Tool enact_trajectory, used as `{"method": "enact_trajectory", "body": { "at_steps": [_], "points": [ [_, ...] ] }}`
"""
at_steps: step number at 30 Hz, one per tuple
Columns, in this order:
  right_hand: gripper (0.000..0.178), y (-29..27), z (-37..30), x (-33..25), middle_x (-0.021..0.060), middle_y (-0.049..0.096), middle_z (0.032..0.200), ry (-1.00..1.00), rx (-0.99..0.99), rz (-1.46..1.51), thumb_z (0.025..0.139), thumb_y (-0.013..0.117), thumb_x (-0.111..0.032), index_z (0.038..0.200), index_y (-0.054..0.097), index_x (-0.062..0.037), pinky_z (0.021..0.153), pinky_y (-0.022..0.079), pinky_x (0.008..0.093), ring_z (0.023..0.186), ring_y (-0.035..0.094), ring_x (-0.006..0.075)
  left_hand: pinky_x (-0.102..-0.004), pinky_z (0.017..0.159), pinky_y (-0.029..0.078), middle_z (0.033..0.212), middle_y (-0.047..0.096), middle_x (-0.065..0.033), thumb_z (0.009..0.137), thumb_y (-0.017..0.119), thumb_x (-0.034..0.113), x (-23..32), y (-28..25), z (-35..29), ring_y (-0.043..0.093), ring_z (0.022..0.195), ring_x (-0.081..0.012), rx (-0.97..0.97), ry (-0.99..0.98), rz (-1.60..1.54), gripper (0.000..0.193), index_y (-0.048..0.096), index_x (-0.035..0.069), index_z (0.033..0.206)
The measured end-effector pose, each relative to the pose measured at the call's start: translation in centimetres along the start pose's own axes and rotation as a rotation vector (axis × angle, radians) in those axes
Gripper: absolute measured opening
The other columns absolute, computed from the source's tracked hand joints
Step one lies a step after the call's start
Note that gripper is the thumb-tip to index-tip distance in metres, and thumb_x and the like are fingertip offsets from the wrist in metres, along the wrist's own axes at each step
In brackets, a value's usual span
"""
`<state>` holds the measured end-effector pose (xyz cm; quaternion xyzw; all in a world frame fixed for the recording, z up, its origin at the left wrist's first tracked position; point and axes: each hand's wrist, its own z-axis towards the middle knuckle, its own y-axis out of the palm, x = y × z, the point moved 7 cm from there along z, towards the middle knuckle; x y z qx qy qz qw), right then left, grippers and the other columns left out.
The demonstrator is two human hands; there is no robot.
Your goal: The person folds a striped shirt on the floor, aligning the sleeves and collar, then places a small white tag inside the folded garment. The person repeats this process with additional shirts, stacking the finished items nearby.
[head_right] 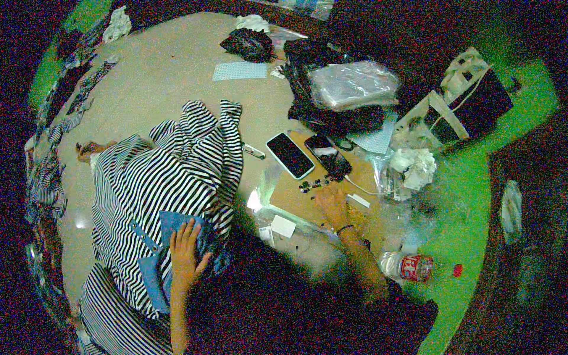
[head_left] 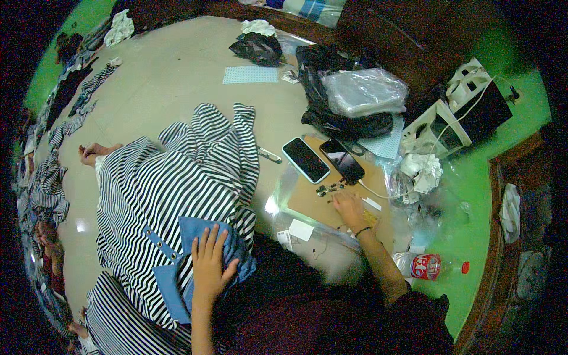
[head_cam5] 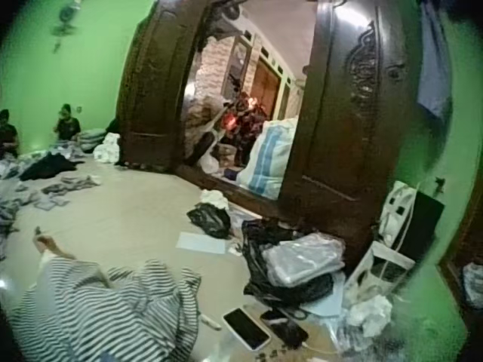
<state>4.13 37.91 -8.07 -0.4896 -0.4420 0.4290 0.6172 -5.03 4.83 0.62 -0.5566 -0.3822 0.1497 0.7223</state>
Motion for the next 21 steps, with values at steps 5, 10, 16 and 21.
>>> {"method": "enact_trajectory", "body": {
  "at_steps": [5,10,16,21],
  "points": [
    [0.017,-1.4,-0.9,7.0,0.0045,0.058,0.076,0.544,0.354,0.857,0.080,0.054,-0.013,0.089,0.056,0.0019,0.061,0.044,0.0263,0.066,0.054,0.0107,-0.0447,0.099,0.014,0.129,0.033,-0.0104,0.072,0.052,0.038,0.5,-0.2,0.1,0.027,0.120,-0.0281,0.012,-0.010,-0.006,0.060,0.036,0.009,0.122],
    [0.018,0.4,-0.9,7.8,0.0040,0.058,0.079,0.574,0.241,1.336,0.079,0.056,-0.010,0.092,0.056,0.0029,0.063,0.043,0.0190,0.071,0.054,0.0075,-0.0442,0.099,0.015,0.128,0.033,-0.0105,0.072,0.052,0.037,0.4,-0.5,0.0,0.028,0.119,-0.0285,0.006,-0.021,-0.035,0.059,0.037,0.008,0.121],
    [0.032,1.0,0.2,7.1,0.0081,0.058,0.090,0.478,0.044,0.939,0.074,0.061,-0.018,0.099,0.055,0.0014,0.072,0.043,0.0259,0.082,0.054,0.0156,-0.0441,0.098,0.016,0.128,0.035,-0.0108,0.071,0.053,0.037,0.2,-0.4,0.0,0.030,0.118,-0.0290,0.022,-0.003,-0.058,0.059,0.039,0.009,0.120],
    [0.038,-9.6,-2.5,19.7,0.0163,0.043,0.113,0.579,0.846,0.288,0.073,0.054,-0.009,0.109,0.043,0.0016,0.094,0.027,0.0338,0.108,0.038,0.0285,-0.0441,0.098,0.016,0.127,0.035,-0.0111,0.071,0.054,0.036,0.2,-0.5,0.0,0.030,0.118,-0.0292,0.016,-0.013,-0.044,0.058,0.039,0.007,0.120]
  ]
}}
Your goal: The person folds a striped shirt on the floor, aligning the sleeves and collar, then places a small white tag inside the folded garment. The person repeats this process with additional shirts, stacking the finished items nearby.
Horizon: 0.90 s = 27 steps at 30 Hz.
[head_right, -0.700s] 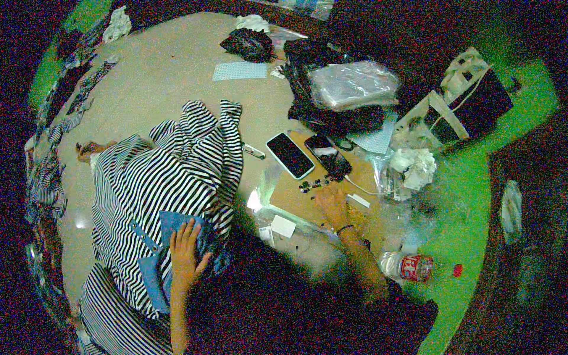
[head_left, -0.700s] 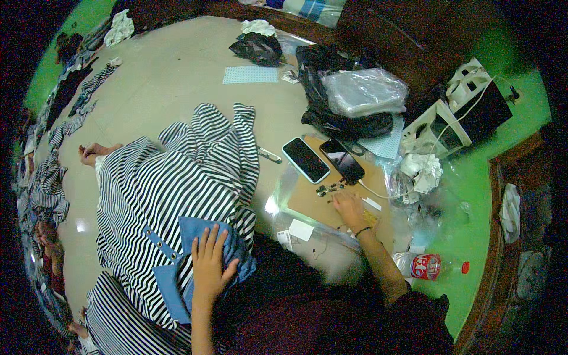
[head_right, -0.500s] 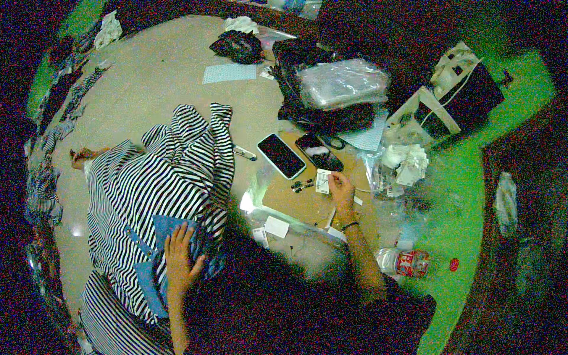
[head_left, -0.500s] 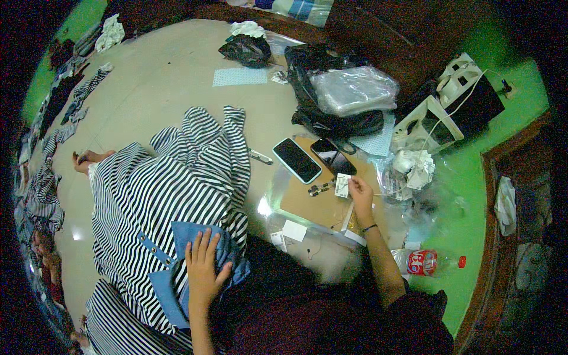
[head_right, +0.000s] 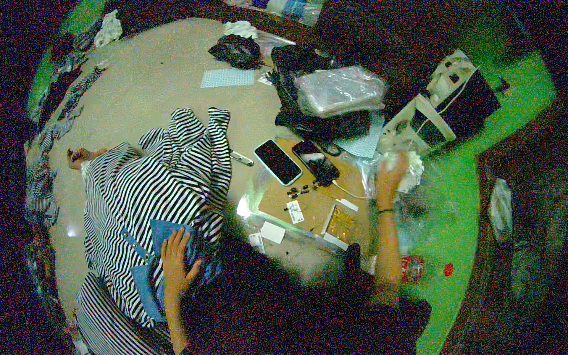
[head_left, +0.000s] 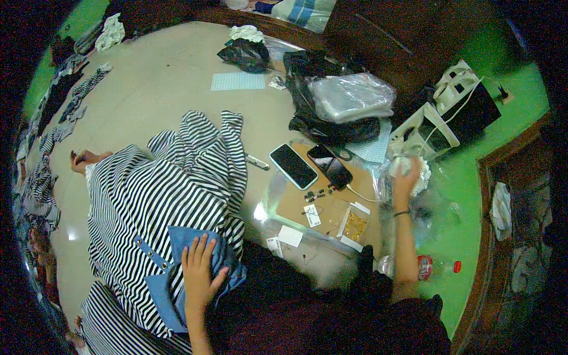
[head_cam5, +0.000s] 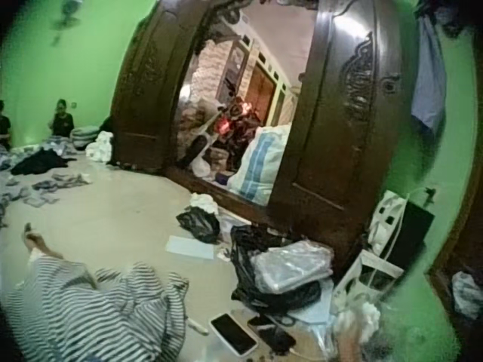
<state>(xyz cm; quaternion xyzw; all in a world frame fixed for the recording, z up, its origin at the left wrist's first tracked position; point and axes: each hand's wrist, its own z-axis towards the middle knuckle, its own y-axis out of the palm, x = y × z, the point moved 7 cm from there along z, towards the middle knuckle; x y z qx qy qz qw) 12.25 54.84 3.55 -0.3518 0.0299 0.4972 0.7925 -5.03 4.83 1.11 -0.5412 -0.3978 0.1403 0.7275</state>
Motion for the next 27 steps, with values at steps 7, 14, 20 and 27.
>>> {"method": "enact_trajectory", "body": {
  "at_steps": [7,14,20,27],
  "points": [
    [0.023,-3.0,13.0,12.0,0.0173,0.056,0.094,-0.077,-0.686,-0.525,0.080,0.046,-0.016,0.098,0.053,-0.0047,0.075,0.042,0.0428,0.083,0.053,0.0323,-0.0444,0.098,0.015,0.126,0.036,-0.0115,0.071,0.054,0.034,0.1,0.0,0.0,0.029,0.118,-0.0294,-0.012,-0.009,-0.008,0.058,0.039,0.006,0.119],
    [0.047,2.5,9.1,22.3,0.0143,0.057,0.097,0.025,-1.276,-0.497,0.063,0.065,-0.019,0.107,0.051,-0.0082,0.076,0.043,0.0346,0.088,0.054,0.0262,-0.0441,0.099,0.015,0.127,0.035,-0.0116,0.073,0.052,0.035,0.1,0.0,-0.1,0.029,0.119,-0.0289,-0.024,-0.018,0.024,0.057,0.039,0.006,0.119],
    [0.030,3.1,4.7,22.1,0.0084,0.058,0.082,0.105,-1.463,-0.271,0.059,0.051,0.005,0.087,0.055,-0.0049,0.071,0.045,0.0336,0.076,0.054,0.0206,-0.0437,0.099,0.015,0.127,0.035,-0.0117,0.073,0.052,0.035,0.1,-0.1,-0.1,0.029,0.119,-0.0289,-0.020,-0.011,0.009,0.056,0.039,0.006,0.119],
    [0.023,2.7,4.2,18.4,0.0059,0.060,0.074,0.231,-1.319,-0.284,0.056,0.056,0.002,0.078,0.058,-0.0046,0.063,0.045,0.0330,0.068,0.055,0.0182,-0.0435,0.099,0.015,0.126,0.036,-0.0119,0.073,0.052,0.034,0.3,-0.3,-0.1,0.030,0.118,-0.0281,-0.019,-0.020,-0.001,0.056,0.039,0.006,0.119]
  ]
}}
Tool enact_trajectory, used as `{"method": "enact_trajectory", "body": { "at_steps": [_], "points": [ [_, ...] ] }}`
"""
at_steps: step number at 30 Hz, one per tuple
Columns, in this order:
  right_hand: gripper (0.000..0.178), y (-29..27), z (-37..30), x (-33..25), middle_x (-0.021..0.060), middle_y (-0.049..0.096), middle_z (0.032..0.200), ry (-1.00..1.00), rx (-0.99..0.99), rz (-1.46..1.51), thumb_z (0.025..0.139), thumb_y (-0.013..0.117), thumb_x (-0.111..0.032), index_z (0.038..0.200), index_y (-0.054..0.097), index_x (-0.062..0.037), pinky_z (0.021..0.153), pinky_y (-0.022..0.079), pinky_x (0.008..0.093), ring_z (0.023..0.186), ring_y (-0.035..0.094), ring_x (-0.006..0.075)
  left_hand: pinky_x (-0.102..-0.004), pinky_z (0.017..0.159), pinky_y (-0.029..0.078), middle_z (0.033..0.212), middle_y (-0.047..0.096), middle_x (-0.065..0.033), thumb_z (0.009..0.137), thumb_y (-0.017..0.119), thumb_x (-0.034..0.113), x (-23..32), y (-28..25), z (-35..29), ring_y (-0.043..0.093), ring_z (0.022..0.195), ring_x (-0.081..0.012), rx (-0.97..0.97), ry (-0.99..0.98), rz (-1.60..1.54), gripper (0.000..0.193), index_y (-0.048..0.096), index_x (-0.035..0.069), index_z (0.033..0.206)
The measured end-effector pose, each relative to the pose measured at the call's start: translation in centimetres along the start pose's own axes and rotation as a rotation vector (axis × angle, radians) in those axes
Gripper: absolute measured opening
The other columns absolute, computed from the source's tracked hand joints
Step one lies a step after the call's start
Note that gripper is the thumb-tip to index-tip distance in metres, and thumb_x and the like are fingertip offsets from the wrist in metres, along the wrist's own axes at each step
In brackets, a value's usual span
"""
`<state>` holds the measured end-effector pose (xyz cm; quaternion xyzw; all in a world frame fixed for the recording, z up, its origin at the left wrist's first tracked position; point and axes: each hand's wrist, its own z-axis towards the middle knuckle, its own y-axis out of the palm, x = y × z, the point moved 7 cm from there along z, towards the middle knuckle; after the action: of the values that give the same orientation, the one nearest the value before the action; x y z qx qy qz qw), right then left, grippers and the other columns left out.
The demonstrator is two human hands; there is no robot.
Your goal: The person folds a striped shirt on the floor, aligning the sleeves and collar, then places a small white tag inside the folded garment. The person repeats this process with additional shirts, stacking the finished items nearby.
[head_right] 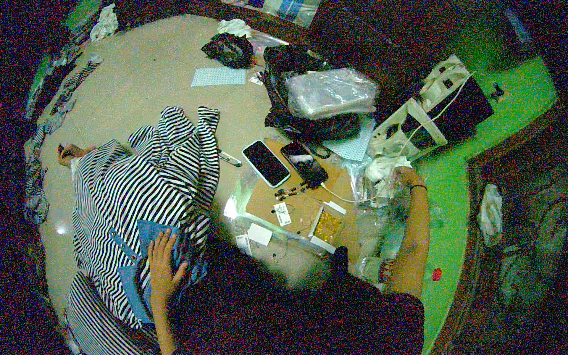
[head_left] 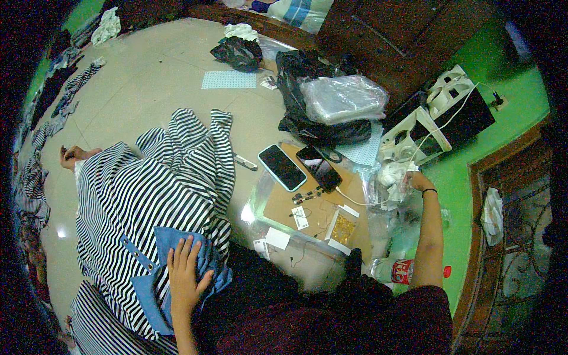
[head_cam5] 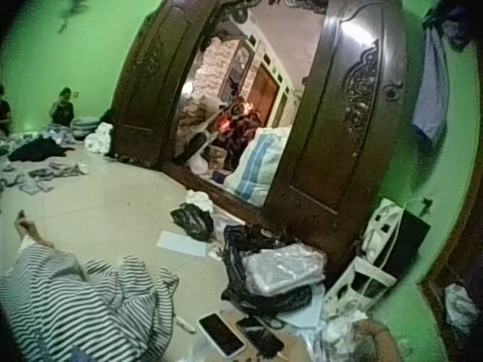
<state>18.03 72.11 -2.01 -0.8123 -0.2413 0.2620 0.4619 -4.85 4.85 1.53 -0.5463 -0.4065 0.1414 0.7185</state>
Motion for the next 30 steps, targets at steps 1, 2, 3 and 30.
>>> {"method": "enact_trajectory", "body": {
  "at_steps": [1,2,3,30],
  "points": [
    [0.022,0.3,-0.2,-0.5,0.0061,0.060,0.073,-0.015,-0.013,0.013,0.056,0.057,0.001,0.077,0.058,-0.0046,0.062,0.045,0.0334,0.066,0.055,0.0186,-0.0435,0.099,0.015,0.126,0.036,-0.0119,0.073,0.052,0.034,0.0,0.0,0.0,0.030,0.118,-0.0281,0.001,0.001,0.005,0.056,0.039,0.006,0.119],
    [0.021,0.6,-0.5,-1.0,0.0064,0.060,0.072,-0.028,-0.025,0.026,0.057,0.059,0.000,0.077,0.058,-0.0047,0.061,0.045,0.0338,0.065,0.056,0.0190,-0.0434,0.099,0.015,0.126,0.035,-0.0119,0.073,0.052,0.034,0.0,0.0,0.0,0.029,0.118,-0.0281,0.001,0.003,0.009,0.056,0.039,0.006,0.119],
    [0.020,0.6,-0.7,-1.7,0.0069,0.060,0.072,-0.062,0.031,-0.084,0.056,0.060,-0.002,0.076,0.059,-0.0044,0.061,0.045,0.0338,0.065,0.056,0.0193,-0.0434,0.099,0.015,0.127,0.035,-0.0119,0.073,0.052,0.034,0.0,0.0,0.0,0.029,0.118,-0.0281,0.001,0.006,0.013,0.056,0.039,0.006,0.120],
    [0.030,-10.6,-4.7,-1.5,0.0150,0.059,0.083,-0.102,0.797,-0.074,0.069,0.062,-0.020,0.089,0.058,0.0024,0.067,0.043,0.0358,0.070,0.054,0.0243,-0.0449,0.097,0.022,0.128,0.032,-0.0137,0.080,0.044,0.039,-0.8,1.7,-0.6,0.030,0.118,-0.0295,0.155,0.173,-0.040,0.058,0.025,0.013,0.129]
  ]
}}
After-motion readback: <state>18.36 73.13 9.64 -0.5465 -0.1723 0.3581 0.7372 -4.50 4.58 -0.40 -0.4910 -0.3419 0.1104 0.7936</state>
